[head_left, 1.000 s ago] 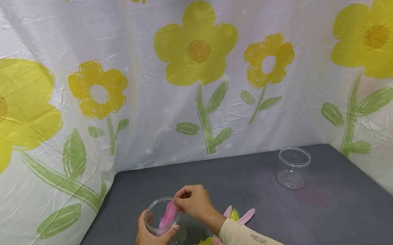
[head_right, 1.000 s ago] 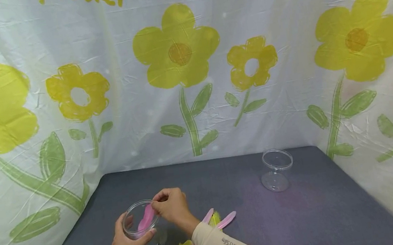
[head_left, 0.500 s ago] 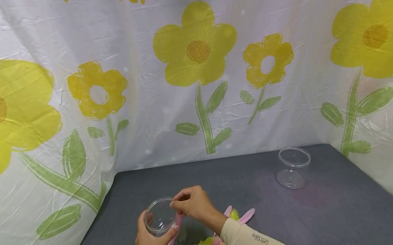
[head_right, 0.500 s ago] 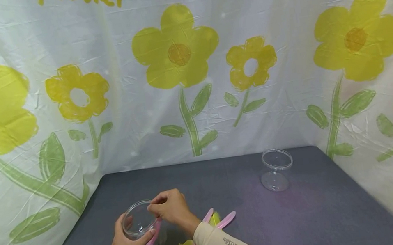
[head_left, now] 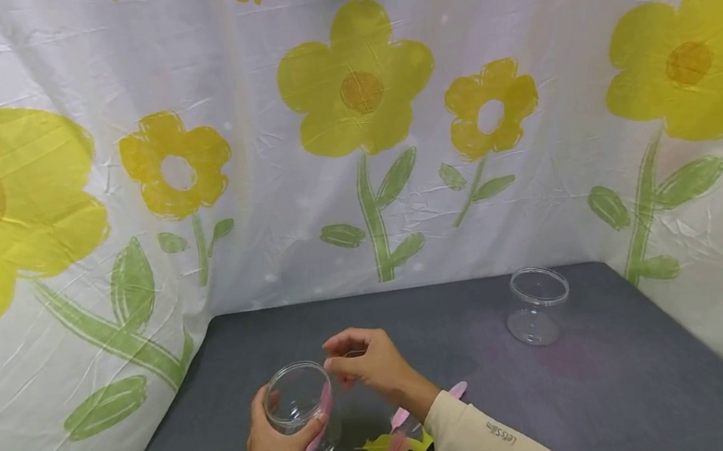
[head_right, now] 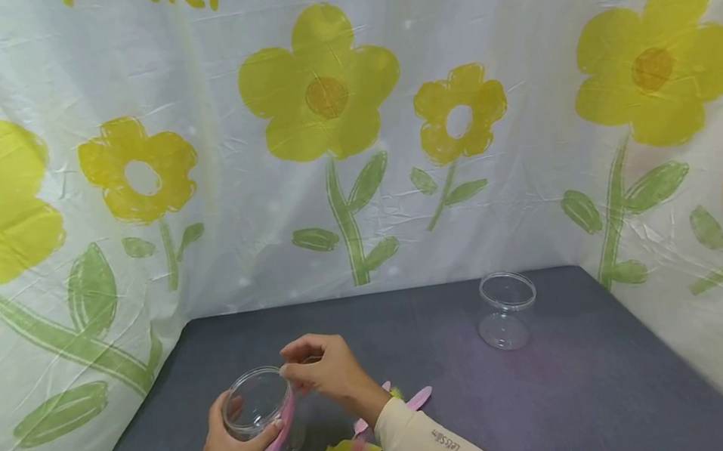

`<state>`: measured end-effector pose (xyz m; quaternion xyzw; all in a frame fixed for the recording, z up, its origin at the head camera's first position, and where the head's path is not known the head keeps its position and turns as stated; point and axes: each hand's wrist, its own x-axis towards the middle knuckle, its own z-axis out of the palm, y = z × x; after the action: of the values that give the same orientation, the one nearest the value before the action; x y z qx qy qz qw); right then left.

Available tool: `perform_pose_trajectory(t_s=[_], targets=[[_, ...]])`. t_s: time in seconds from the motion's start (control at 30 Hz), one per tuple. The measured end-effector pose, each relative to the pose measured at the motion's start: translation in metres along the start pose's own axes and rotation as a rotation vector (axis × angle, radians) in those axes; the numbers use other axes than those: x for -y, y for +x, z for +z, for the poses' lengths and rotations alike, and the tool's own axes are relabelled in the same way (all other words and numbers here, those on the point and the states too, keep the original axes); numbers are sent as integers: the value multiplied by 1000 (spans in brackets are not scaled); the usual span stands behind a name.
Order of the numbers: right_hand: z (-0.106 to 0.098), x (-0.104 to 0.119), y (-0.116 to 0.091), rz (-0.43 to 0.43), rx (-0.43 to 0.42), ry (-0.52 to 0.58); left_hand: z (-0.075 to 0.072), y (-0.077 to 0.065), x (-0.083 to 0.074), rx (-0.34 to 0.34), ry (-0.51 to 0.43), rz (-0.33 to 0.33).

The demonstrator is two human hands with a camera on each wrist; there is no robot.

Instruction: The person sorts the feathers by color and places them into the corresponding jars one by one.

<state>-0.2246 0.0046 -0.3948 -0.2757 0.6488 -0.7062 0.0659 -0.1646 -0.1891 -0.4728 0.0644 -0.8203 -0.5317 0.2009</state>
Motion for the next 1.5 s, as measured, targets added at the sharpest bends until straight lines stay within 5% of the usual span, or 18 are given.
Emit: perform_pose_trajectory(t_s=[0.37, 0.97, 1.3, 1.5], targets=[[-53, 28, -7, -134, 34, 48, 0, 0, 1, -8, 6, 7], [-145, 44, -40, -145, -68, 46, 1, -1, 0, -14, 33, 1], [-170, 28, -55, -94, -148, 44, 0, -1, -2, -2, 43, -8], [-182, 7, -67, 30, -223, 14, 1, -1, -1, -5, 26, -5]])
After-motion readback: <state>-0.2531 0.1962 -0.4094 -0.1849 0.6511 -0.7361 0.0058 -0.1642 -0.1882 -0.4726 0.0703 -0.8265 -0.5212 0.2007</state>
